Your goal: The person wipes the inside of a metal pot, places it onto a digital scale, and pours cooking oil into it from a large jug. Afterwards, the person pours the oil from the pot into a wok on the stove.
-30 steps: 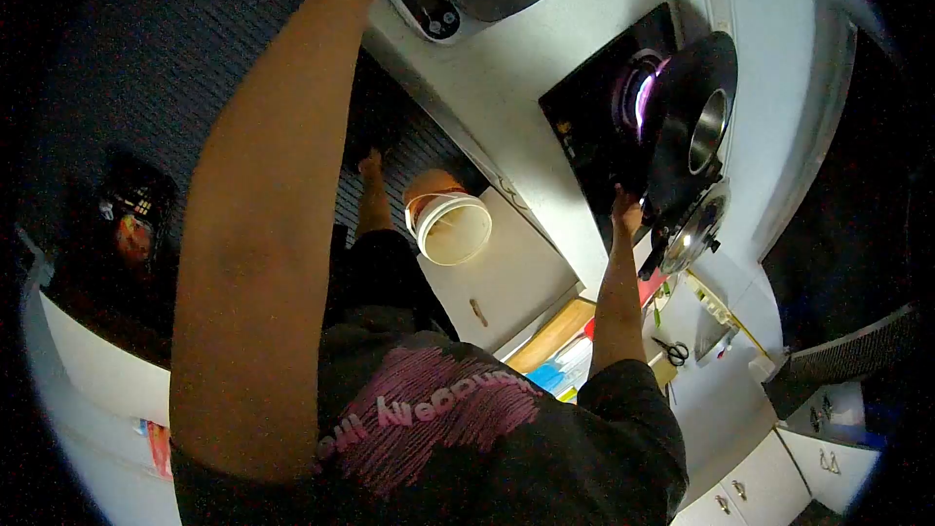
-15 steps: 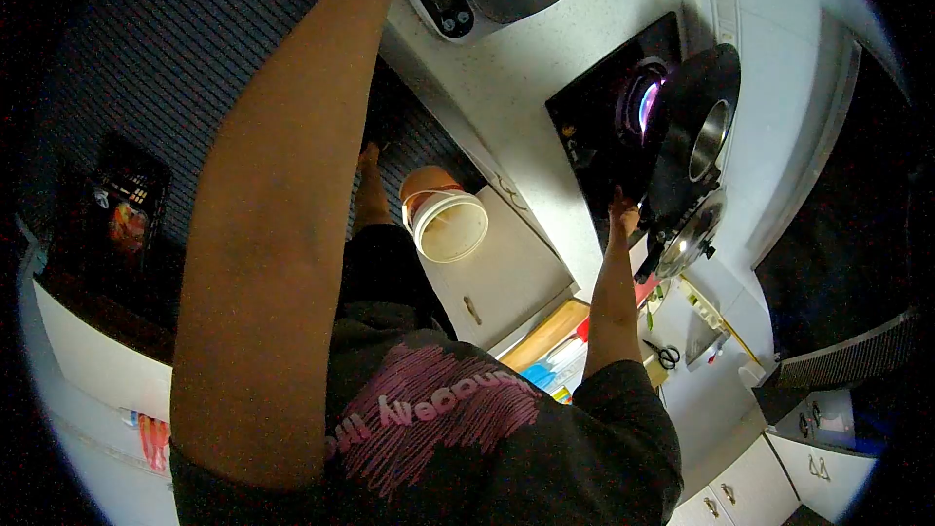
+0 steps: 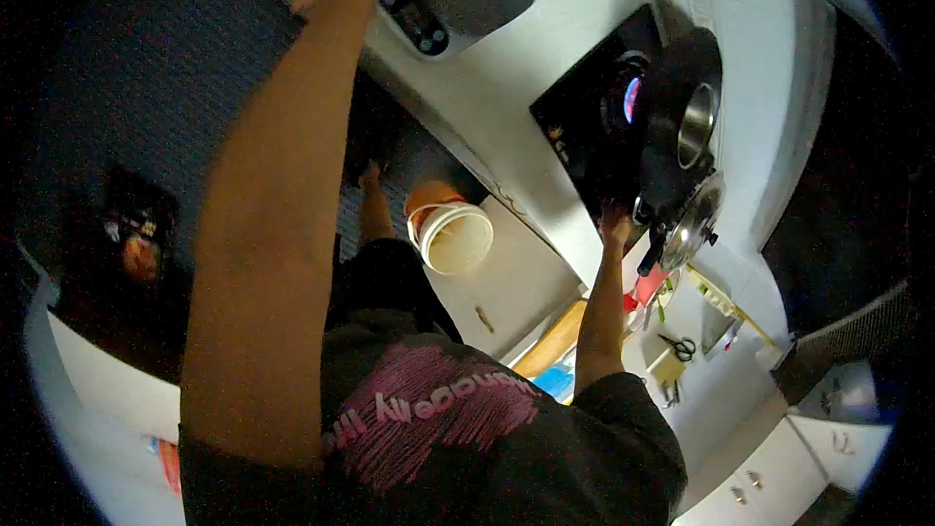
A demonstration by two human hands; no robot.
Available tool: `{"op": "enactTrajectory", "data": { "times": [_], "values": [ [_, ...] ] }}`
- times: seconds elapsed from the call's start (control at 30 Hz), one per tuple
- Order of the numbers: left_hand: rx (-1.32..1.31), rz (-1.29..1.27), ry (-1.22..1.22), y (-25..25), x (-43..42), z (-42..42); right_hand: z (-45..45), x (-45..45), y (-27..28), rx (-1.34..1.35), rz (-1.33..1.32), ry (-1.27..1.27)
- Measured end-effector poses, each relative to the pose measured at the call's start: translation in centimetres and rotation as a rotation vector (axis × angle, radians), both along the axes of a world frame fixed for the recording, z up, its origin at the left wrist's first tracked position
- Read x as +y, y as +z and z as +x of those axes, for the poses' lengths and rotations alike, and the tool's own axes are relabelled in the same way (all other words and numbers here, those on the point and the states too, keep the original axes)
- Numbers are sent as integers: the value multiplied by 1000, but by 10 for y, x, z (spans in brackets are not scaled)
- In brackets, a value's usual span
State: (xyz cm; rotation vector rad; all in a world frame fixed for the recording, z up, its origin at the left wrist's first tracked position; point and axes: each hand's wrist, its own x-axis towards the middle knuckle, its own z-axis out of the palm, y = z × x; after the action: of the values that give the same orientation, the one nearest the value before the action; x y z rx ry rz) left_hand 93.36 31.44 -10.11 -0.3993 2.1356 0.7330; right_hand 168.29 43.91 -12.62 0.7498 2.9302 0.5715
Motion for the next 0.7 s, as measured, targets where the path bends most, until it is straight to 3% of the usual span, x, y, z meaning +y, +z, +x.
{"op": "enactTrajectory", "data": {
  "times": [0.03,0.07,0.1,0.13,0.17,0.2,0.27,0.33,0.4,0.47,0.5,0.57,0.67,0.7],
  "values": [
    [14,6,-16,-1,0,1,9,-21,-4,53,-344,-484],
    [27,12,-35,-4,0,1,-18,-44,29,386,-1136,-814],
    [39,12,-52,-7,-1,2,-38,-66,60,821,-1637,-1350],
    [50,12,-57,-8,-3,2,-105,-81,99,200,-1359,-1480],
    [57,10,-57,-10,-5,3,-196,-101,162,134,-1275,-1498],
    [65,10,-58,-11,-8,3,-184,-98,177,311,-1441,-1454],
    [71,1,-19,-9,-13,2,-195,-88,222,537,-1213,-1203],
    [62,-69,45,-7,-9,2,-198,-56,248,838,-1034,-1233],
    [16,-271,99,-24,10,-6,-185,-8,248,952,-798,-1142],
    [33,-133,62,-21,0,-2,-149,57,224,898,-646,-1039],
    [51,-132,-15,6,-8,4,-143,86,206,755,-442,-1006],
    [80,-104,-7,-23,-6,-4,-160,109,207,466,-133,-884],
    [82,-54,77,-87,5,-25,-173,144,194,302,-184,-1120],
    [62,-25,118,-69,7,-17,-180,150,193,251,-233,-1169]
  ]
}}
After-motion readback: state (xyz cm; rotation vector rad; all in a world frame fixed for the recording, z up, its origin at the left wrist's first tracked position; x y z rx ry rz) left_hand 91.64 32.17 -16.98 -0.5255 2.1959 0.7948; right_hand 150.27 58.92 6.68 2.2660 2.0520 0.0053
